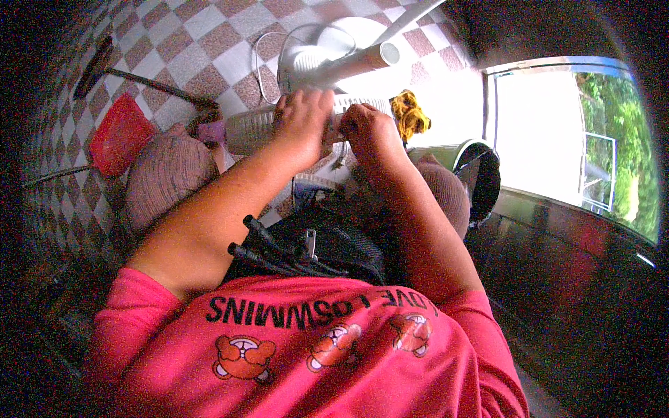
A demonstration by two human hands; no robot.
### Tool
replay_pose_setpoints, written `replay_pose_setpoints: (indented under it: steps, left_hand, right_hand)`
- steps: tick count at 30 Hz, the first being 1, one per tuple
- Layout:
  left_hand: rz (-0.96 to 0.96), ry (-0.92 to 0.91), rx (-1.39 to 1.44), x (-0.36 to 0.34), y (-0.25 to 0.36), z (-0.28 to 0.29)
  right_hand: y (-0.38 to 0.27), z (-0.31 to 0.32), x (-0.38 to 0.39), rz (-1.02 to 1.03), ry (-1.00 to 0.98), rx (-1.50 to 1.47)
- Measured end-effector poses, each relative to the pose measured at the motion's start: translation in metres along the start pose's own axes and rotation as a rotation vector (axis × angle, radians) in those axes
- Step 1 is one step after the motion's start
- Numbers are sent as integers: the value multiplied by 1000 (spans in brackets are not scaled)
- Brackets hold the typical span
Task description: The person unscrews the back cover of a white electric fan with a screwdriver and handles the plastic components by hand.
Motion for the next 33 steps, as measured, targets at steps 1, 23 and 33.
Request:
replay_pose_setpoints:
  steps: [1, 23, 33]
  left_hand:
    - [-2, -2, 9, 0, 0, -1]
    - [18, 54, 28, -4, -1, -1]
    - [25, -26, 14, -3, 0, 3]
  right_hand:
    - [1, -1, 0, -12, -17, -8]
    - [39, -6, 23, -514, 28, -1072]
    - [40, -12, 21, -541, -51, -925]
Point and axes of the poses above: each hand's wrist, its own x-axis away from the middle knuckle, its own z-axis out of the back of the hand, y = z × x, the point moved 6 cm from there along -x, towards the middle knuckle, and after that the axes turned 2 degrees about -z, right-handed, at the moved point
